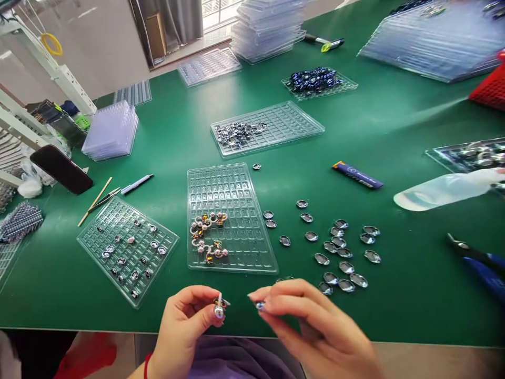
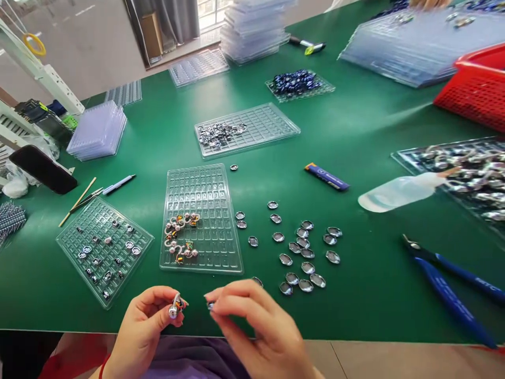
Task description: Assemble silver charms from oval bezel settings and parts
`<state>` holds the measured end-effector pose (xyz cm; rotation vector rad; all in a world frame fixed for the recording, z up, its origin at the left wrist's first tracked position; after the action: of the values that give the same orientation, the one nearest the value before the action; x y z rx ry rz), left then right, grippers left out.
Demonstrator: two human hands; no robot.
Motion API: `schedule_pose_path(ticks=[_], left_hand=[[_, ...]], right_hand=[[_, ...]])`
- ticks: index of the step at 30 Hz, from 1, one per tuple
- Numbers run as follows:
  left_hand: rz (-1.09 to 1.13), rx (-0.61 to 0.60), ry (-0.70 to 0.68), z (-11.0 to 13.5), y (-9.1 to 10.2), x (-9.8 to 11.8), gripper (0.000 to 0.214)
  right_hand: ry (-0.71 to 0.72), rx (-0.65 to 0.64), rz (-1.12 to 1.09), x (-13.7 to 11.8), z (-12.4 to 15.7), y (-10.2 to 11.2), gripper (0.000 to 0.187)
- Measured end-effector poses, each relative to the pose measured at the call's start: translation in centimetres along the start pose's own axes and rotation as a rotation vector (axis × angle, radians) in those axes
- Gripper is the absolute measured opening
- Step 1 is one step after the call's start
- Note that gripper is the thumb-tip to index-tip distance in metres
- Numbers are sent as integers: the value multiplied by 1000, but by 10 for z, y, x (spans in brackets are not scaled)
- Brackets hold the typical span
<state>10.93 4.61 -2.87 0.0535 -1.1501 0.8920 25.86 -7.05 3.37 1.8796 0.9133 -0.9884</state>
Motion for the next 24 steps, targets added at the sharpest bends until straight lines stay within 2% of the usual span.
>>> schedule_pose_path(ticks=[4,8,18,24], left_hand=[[-23,1,-16,2,1,2,22],[-21,-4,-17,3,0,3,21],[-27,-26,-9,4,-2,0,22],[-31,-33,-7,2,0,-2,22]], right_hand=[[83,-4,-43,-7,9,-18,40],[122,-16,-31,-10,12,-20,45],[101,17,-32,-12,11,-18,41],[167,12,6,-18,9,-16,35]])
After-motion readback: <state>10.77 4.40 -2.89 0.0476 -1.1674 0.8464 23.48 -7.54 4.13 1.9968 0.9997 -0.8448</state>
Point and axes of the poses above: each hand's wrist, its own z-axis away from the middle knuckle, its own y-axis out of the back of the hand, x = y × z, the point moved 8 cm from there along -z, towards the middle knuckle, and after that the axes turned 15 degrees about -x, right-handed, at the moved point
